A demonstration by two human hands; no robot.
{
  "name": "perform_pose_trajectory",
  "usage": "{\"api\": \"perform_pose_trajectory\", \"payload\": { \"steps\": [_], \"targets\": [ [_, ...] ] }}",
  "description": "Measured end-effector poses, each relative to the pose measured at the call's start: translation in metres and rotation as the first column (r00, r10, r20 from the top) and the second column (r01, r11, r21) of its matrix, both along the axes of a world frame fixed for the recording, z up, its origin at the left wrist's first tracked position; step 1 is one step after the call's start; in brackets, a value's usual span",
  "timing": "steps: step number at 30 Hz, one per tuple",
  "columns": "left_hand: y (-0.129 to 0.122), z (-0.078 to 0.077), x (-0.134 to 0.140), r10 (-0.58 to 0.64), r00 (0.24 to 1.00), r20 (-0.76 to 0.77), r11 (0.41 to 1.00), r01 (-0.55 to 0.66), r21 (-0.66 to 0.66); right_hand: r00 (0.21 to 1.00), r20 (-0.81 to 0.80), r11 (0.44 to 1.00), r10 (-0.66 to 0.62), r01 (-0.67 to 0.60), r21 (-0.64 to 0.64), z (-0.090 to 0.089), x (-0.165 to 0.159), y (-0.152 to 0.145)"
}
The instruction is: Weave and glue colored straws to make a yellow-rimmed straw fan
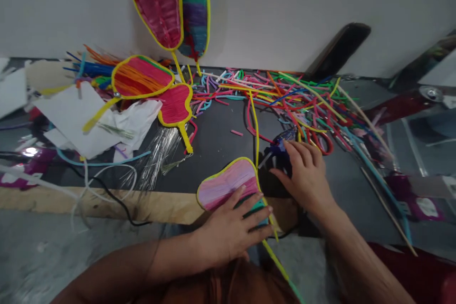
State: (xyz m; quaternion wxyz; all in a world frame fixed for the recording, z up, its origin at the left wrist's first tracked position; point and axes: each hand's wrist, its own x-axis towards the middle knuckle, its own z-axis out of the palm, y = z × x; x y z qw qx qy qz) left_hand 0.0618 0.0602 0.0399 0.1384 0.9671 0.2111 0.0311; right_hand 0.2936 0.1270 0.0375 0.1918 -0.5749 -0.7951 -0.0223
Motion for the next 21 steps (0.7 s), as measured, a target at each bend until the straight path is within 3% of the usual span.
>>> {"api": "perform_pose_trajectory", "payload": {
  "steps": [7,10,16,21],
  "targets": [
    [-0.002,-0.003,-0.003,0.084,0.996,0.008,0.995,-0.084,0.056,0.995,-0.017,0.995,-0.096,0.097,0.007,-0.036,0.03,0.008],
    [0.001,0.002,-0.013,0.069,0.998,-0.003,0.997,-0.069,0.047,0.998,-0.021,0.998,-0.064,0.064,-0.007,-0.036,0.044,0.014],
    [0.011,0.017,-0.034,0.032,0.993,-0.116,0.993,-0.045,-0.105,0.999,0.005,0.998,-0.04,0.04,-0.044,-0.025,0.07,0.005],
    [0.015,0.021,-0.051,0.039,0.987,-0.154,0.993,-0.056,-0.106,0.998,0.06,1.0,0.012,-0.012,-0.004,-0.023,0.095,-0.005]
  ]
}}
